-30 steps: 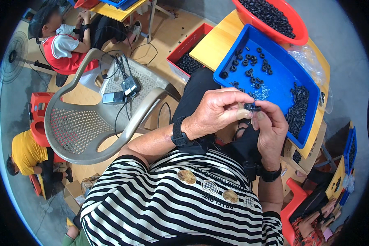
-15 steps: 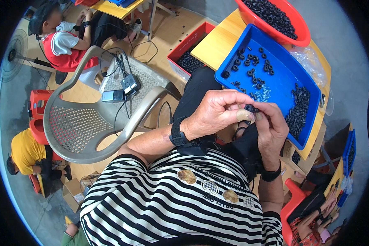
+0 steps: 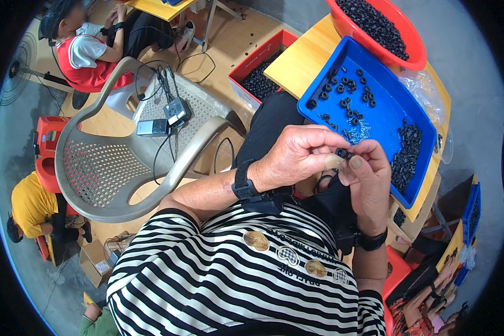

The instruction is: The recorder is assembling small black rubber rings with blue plastic inserts at a workstation.

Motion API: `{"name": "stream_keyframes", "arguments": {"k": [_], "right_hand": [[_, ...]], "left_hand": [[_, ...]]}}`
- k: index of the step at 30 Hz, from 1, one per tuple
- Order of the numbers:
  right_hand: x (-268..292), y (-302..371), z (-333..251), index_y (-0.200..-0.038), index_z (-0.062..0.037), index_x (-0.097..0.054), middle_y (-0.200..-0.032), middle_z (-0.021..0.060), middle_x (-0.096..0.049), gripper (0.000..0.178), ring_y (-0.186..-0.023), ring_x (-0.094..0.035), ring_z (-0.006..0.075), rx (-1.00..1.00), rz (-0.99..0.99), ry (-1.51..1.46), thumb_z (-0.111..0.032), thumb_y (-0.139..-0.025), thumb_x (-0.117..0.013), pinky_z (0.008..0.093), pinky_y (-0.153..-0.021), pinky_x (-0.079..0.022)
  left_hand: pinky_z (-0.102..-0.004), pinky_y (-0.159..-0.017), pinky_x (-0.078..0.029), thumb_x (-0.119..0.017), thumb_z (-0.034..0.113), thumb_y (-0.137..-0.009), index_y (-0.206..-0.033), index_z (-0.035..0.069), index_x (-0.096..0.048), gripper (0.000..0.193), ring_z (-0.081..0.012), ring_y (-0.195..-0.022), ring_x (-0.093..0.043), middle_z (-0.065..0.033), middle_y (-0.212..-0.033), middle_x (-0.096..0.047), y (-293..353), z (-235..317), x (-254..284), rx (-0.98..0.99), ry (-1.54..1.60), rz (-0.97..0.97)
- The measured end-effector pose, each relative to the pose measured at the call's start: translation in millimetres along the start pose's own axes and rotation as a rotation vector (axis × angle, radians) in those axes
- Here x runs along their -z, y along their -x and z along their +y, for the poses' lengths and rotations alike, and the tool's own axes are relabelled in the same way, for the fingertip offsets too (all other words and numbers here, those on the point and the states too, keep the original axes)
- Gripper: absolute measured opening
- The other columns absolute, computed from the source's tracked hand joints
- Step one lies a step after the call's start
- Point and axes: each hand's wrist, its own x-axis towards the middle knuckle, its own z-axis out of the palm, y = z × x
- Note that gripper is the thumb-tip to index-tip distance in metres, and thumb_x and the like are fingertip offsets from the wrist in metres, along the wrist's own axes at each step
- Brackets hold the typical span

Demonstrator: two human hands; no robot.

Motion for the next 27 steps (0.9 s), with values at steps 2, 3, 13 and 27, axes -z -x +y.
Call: {"name": "stream_keyframes", "arguments": {"k": [2, 3, 13, 27], "right_hand": [[4, -2, -4, -0.099, -0.0007, -0.054, -0.081, 0.0067, -0.06, 0.022, -0.06, -0.051, 0.0086, -0.117, -0.064, -0.084, -0.011, -0.084, -0.065, 0.0217, -0.054, -0.041], [6, -3, -5, -0.099, -0.0007, -0.054, -0.081, 0.0067, -0.06, 0.022, -0.06, -0.051, 0.0086, -0.118, -0.065, -0.081, -0.011, -0.084, -0.065, 0.0217, -0.054, -0.041], [5, -6, -9, -0.112, 0.0015, -0.054, -0.083, 0.0054, -0.058, 0.034, -0.064, -0.051, 0.0103, -0.348, -0.184, -0.074, -0.023, -0.089, -0.059, 0.0242, -0.058, -0.043], [0, -5, -7, -0.121, 0.0038, -0.051, -0.086, 0.0023, -0.054, 0.044, -0.068, -0.045, 0.0081, -0.235, -0.302, 0.059, -0.03, -0.093, -0.053, 0.0219, -0.062, -0.039]], "left_hand": [[-0.0206, -0.062, -0.044, -0.072, 0.001, -0.073, -0.099, 0.001, -0.066, 0.027, -0.0074, -0.068, -0.053, -0.0041, -0.085, -0.063, -2, 0, 2, -0.244, -0.264, -0.026], [-0.0206, -0.062, -0.044, -0.072, 0.001, -0.073, -0.099, 0.001, -0.066, 0.027, -0.0074, -0.068, -0.053, -0.0041, -0.085, -0.063, -3, 1, 3, -0.245, -0.262, -0.025], [-0.0333, -0.081, -0.046, -0.072, 0.006, -0.069, -0.094, 0.002, -0.066, 0.027, -0.024, -0.092, -0.06, -0.0105, -0.102, -0.064, -8, -6, 9, -0.472, -0.403, -0.012], [-0.0325, -0.082, -0.051, -0.066, 0.002, -0.075, -0.101, 0.0, -0.064, 0.026, -0.0262, -0.094, -0.064, -0.0156, -0.108, -0.063, -9, -7, 12, -0.416, -0.378, -0.057]]}}
